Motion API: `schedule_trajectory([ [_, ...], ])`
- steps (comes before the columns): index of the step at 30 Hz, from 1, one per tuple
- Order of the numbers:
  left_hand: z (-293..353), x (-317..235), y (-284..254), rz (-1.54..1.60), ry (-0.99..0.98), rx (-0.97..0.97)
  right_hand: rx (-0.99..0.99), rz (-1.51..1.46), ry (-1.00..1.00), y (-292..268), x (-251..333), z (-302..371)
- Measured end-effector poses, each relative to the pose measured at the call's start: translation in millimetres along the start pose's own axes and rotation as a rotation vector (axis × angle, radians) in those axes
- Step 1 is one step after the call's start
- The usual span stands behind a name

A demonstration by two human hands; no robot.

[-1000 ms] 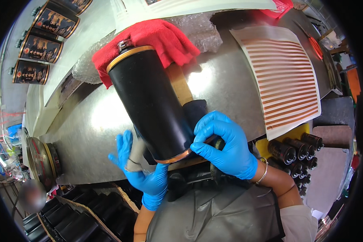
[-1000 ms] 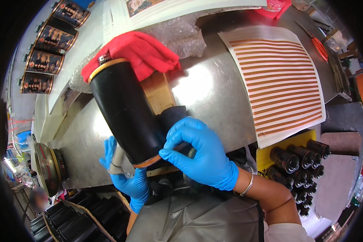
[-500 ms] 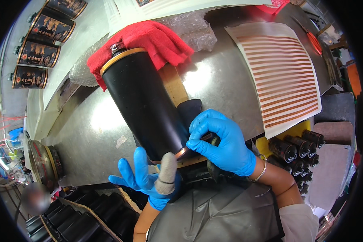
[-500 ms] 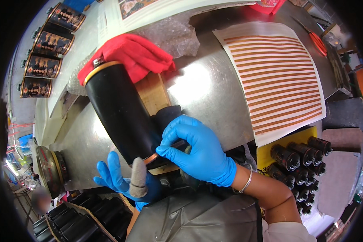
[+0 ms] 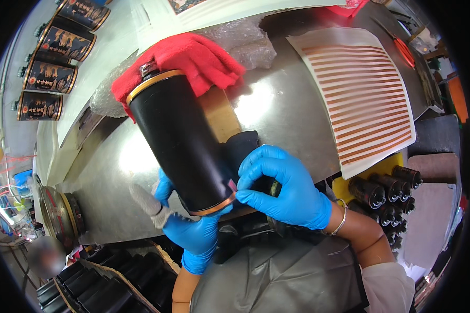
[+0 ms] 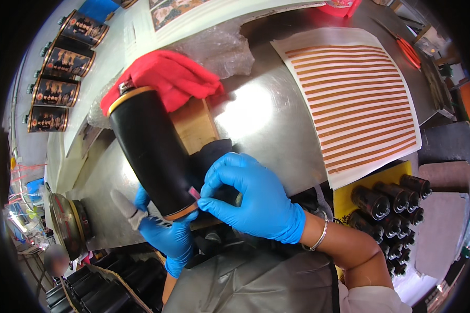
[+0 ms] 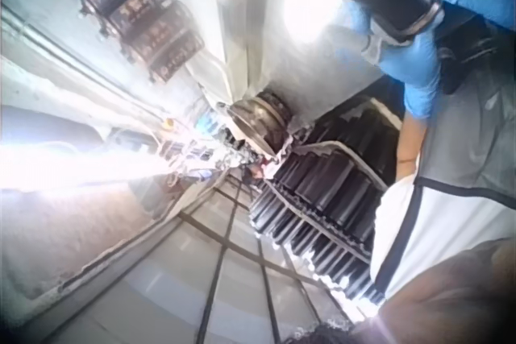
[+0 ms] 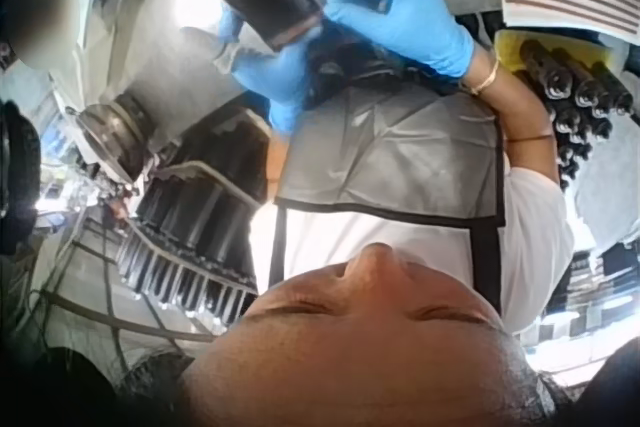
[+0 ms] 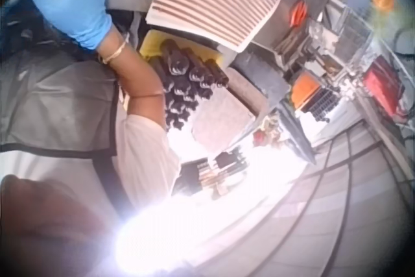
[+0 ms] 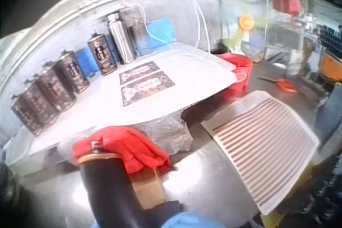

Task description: The person applies decorative labels to cylindrical black cans. They peel a label from a backing sheet, align it on the can, and smooth it down with a green cloth. The person repeats this process for multiple cans, handling them one at a time.

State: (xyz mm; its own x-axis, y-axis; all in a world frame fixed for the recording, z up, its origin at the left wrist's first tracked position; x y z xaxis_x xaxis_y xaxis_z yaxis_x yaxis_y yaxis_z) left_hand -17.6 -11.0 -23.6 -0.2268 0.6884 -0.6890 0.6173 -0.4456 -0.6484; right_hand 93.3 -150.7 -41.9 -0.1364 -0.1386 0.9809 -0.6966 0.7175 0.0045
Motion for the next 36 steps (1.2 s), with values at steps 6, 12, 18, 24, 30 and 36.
schedule_trajectory([
  [6,5,6,5,0.375,-0.132,-0.041,-0.056,-0.166,-0.009,0,10,1],
  [12,45,2,-35,-0.534,0.295,-0.221,-0.059,0.049,0.114,7,7,3],
  [18,53,-4,-38,-0.545,0.303,-0.366,-0.116,-0.081,0.075,6,5,8],
  [24,51,18,-39,-0.418,0.11,-0.402,-0.139,-0.092,0.066,4,0,8],
  [30,50,7,-36,-0.558,0.229,-0.345,-0.12,-0.093,0.047,4,0,8],
  [36,36,-22,-14,-0.686,0.313,-0.329,-0.235,-0.181,0.17,-5,-14,15],
])
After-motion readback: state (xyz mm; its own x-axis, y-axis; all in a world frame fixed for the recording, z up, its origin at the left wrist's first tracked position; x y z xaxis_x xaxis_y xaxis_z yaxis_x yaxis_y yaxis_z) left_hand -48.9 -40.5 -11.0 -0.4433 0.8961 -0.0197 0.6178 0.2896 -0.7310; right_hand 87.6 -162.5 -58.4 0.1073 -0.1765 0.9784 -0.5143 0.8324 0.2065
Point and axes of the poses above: each hand's wrist, its own z-axis away from the middle knuckle, its own y-axis out of the palm, x = y × z, the point moved 10 cm from there along -z, towards the middle knuckle, and after that the axes turned 10 degrees about -z, right-handed, at the moved point
